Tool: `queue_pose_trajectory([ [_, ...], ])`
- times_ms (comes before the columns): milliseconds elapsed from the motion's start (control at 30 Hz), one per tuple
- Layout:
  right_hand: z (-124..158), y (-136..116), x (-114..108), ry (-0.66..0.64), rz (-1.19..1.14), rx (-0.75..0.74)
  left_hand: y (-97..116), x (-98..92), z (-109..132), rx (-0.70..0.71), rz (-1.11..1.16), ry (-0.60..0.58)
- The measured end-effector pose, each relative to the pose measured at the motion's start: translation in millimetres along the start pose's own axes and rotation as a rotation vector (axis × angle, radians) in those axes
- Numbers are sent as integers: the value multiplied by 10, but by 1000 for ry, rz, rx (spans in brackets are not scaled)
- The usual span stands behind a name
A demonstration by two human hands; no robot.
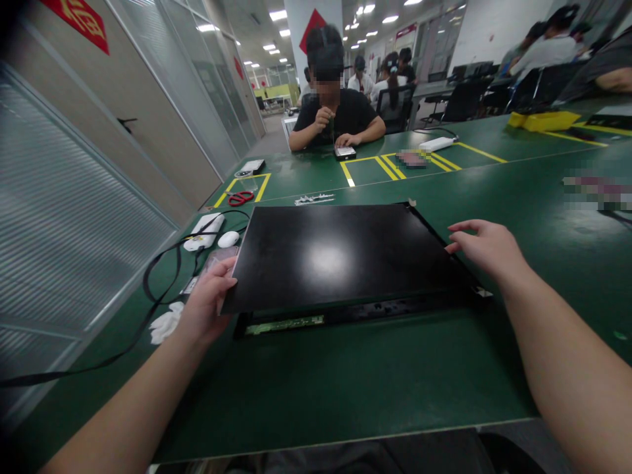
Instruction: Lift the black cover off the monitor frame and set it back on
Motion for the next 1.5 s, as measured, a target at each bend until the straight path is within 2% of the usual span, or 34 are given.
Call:
queue_pose_trajectory([
  [100,34,-11,-13,-6,-2,91,-20,15,-12,-28,-9,11],
  [400,59,-78,-14,4,100,50,-149,33,-80,-55,-33,2],
  [600,95,-121,0,3,155,13,-240,12,-92,-116,-115,60],
  [833,87,-120,11,2,198,-1,-292,24,-118,-90,-148,-34],
  [1067,52,-103,15,-14,229,13,-306,18,-144,-50,-156,-78],
  [1367,50,-112,10,-3,211,-57,-267,52,-129,-69,-78,-125],
  [1500,35,-89,15,-10,217,-42,-280,51,-134,-74,-62,-138],
])
Point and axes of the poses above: each hand's wrist, its own z-axis away from the middle knuckle, its own x-axis out of the palm, y = z × x, the point moved 6 cm from there along -z, towards the middle knuckle, and after that the axes turned 9 degrees about -z, right-handed, at the moved point
